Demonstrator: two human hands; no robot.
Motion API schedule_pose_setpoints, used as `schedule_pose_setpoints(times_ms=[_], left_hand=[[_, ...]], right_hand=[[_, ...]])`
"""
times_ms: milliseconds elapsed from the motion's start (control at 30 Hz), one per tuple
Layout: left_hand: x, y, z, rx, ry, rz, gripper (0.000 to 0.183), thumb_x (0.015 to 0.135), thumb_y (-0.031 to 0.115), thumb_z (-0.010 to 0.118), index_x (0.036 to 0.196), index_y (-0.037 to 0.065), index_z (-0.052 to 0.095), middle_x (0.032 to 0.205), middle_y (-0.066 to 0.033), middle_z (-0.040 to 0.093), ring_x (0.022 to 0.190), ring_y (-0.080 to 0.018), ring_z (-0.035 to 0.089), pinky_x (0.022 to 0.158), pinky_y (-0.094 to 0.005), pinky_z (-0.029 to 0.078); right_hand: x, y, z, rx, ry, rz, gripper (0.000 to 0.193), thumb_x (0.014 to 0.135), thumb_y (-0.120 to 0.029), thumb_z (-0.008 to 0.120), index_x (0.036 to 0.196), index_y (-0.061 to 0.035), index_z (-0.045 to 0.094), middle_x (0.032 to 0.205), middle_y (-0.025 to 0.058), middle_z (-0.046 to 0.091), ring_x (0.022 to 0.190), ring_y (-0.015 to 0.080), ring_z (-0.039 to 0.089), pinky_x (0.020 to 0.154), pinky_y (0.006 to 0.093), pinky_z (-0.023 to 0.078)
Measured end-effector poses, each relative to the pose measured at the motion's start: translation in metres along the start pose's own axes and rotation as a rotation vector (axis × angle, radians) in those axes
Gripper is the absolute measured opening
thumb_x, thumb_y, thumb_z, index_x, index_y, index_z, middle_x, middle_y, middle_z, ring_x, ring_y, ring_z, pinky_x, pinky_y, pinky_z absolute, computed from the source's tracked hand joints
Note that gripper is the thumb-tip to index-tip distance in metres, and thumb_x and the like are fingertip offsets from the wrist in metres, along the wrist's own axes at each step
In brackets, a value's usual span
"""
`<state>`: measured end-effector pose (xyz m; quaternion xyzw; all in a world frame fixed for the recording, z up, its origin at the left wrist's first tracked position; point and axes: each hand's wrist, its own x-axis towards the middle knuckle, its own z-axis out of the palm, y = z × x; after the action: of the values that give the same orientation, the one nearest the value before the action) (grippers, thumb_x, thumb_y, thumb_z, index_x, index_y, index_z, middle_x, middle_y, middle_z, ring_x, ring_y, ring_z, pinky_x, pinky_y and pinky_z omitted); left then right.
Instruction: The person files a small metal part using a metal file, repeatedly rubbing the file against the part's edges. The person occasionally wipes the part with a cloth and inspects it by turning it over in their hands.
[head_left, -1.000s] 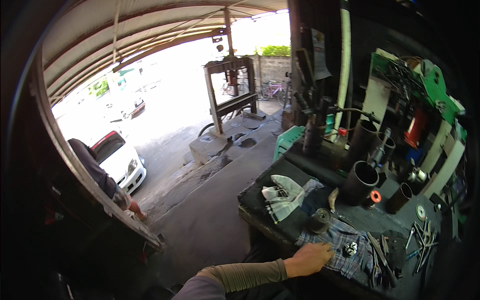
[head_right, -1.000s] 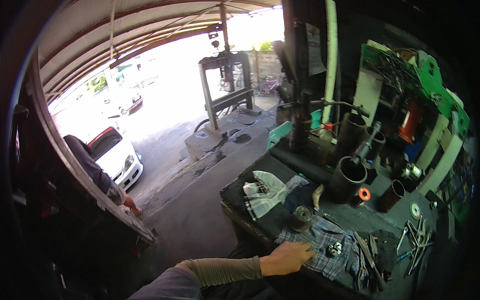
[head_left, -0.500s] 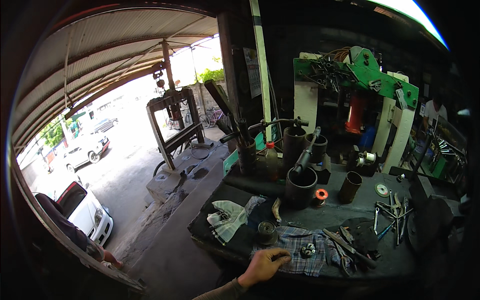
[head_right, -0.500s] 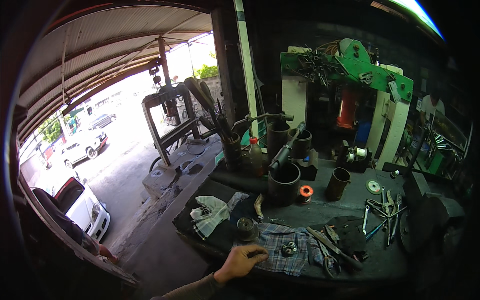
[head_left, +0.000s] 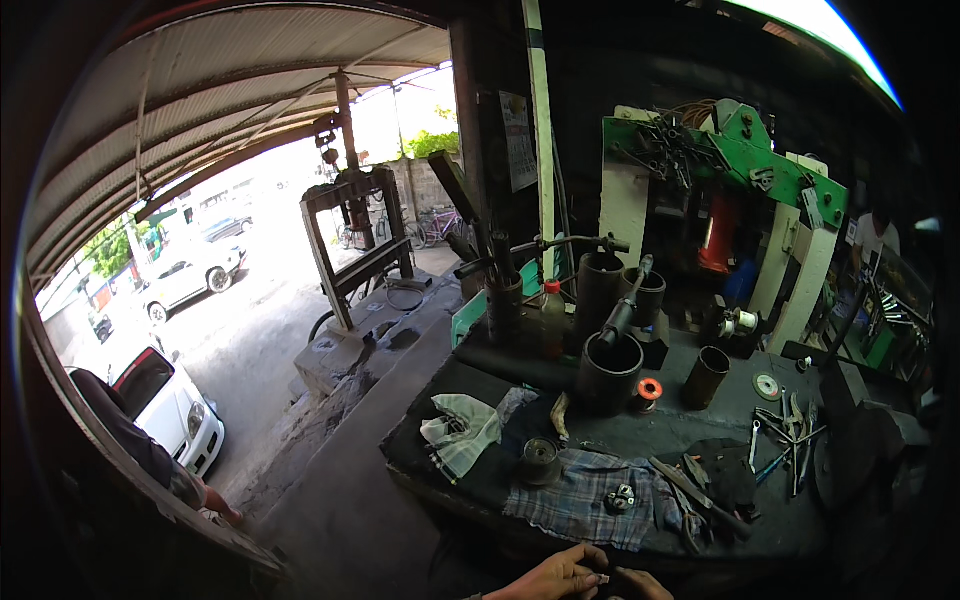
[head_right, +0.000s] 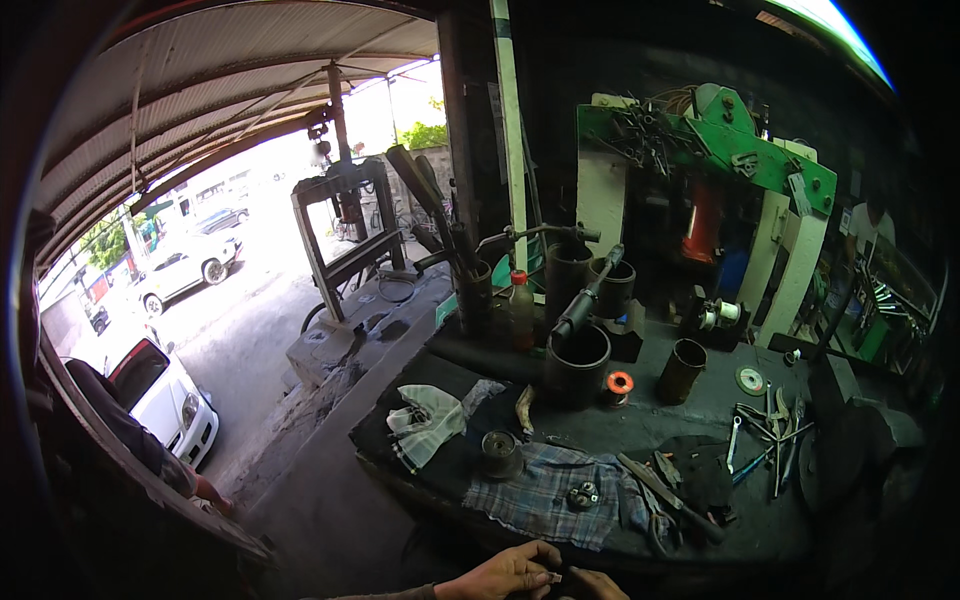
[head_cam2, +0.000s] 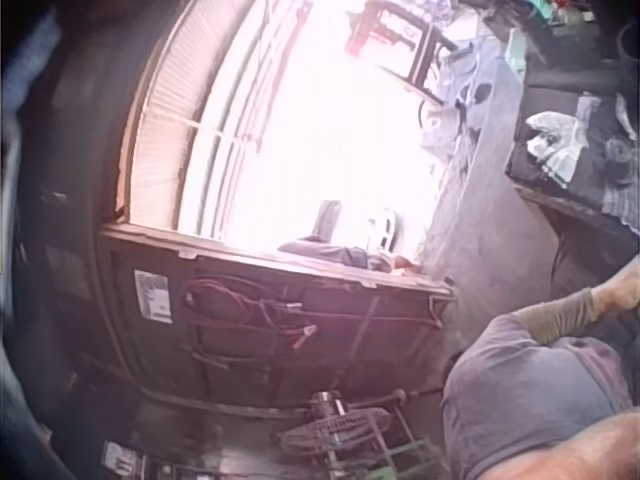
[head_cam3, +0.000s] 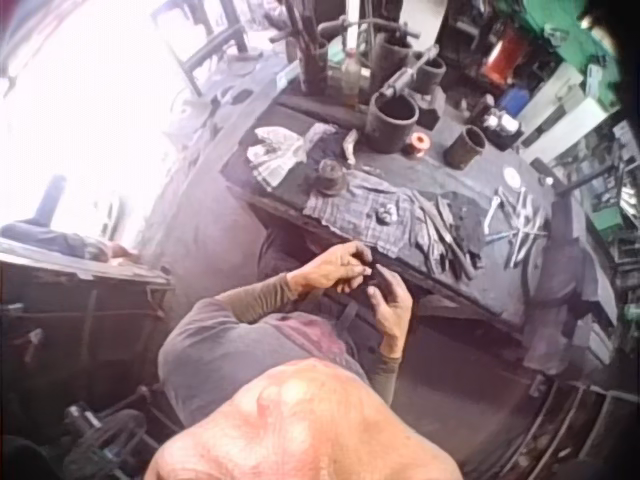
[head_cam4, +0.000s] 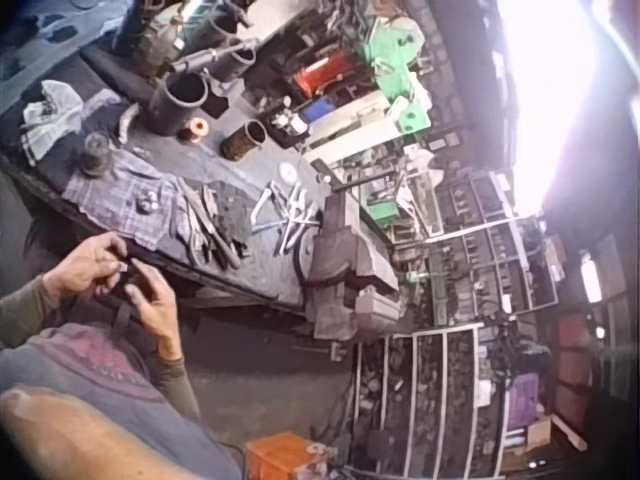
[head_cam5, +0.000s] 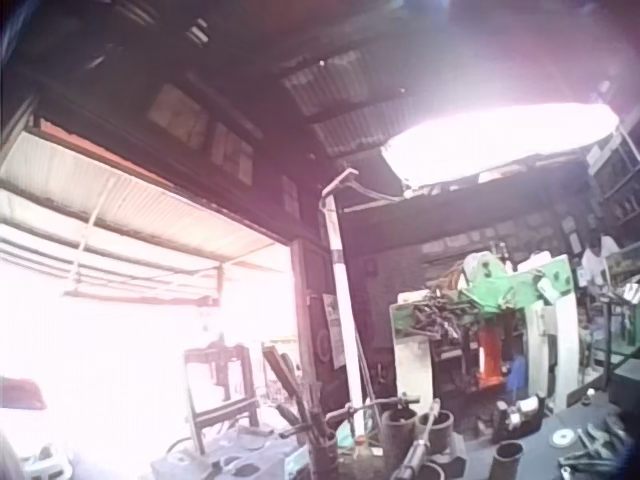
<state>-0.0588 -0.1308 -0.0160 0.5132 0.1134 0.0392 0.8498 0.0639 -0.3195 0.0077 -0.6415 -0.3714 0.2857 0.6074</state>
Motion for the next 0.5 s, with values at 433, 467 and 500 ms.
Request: schedule_pose_setpoints(times_ms=[433,467,500], left_hand=[[-0.031,-0.009,-0.027,-0.120,0.200,0.017,0.029,0.111,0.021,0.065,0.136,0.006,0.063,0.089,-0.0011,0.069,0.075,-0.0082,0.063,0.065,-0.0249,0.053],[-0.033,-0.009,-0.032,-0.104,0.230,0.002,0.027,0.112,0.020,0.064,0.136,0.008,0.067,0.090,0.0019,0.068,0.079,-0.0050,0.062,0.068,-0.0234,0.052],[-0.034,-0.016,-0.043,0.014,0.276,0.039,0.028,0.111,0.019,0.065,0.136,0.007,0.067,0.091,0.0009,0.069,0.080,-0.0064,0.063,0.070,-0.0244,0.053]], right_hand=[[0.042,0.023,0.062,0.388,-0.059,0.174,0.014,0.100,-0.004,0.077,0.113,-0.0001,0.078,0.089,-0.0023,0.073,0.075,0.0040,0.060,0.065,0.0210,0.047],[0.045,0.022,0.066,0.384,-0.046,0.134,0.014,0.099,-0.005,0.078,0.112,-0.0001,0.077,0.090,-0.0021,0.073,0.074,0.0040,0.060,0.065,0.0210,0.047],[0.048,0.020,0.070,0.379,-0.033,0.093,0.014,0.099,-0.006,0.078,0.112,-0.0001,0.077,0.090,-0.0020,0.073,0.074,0.0041,0.060,0.065,0.0210,0.048]])
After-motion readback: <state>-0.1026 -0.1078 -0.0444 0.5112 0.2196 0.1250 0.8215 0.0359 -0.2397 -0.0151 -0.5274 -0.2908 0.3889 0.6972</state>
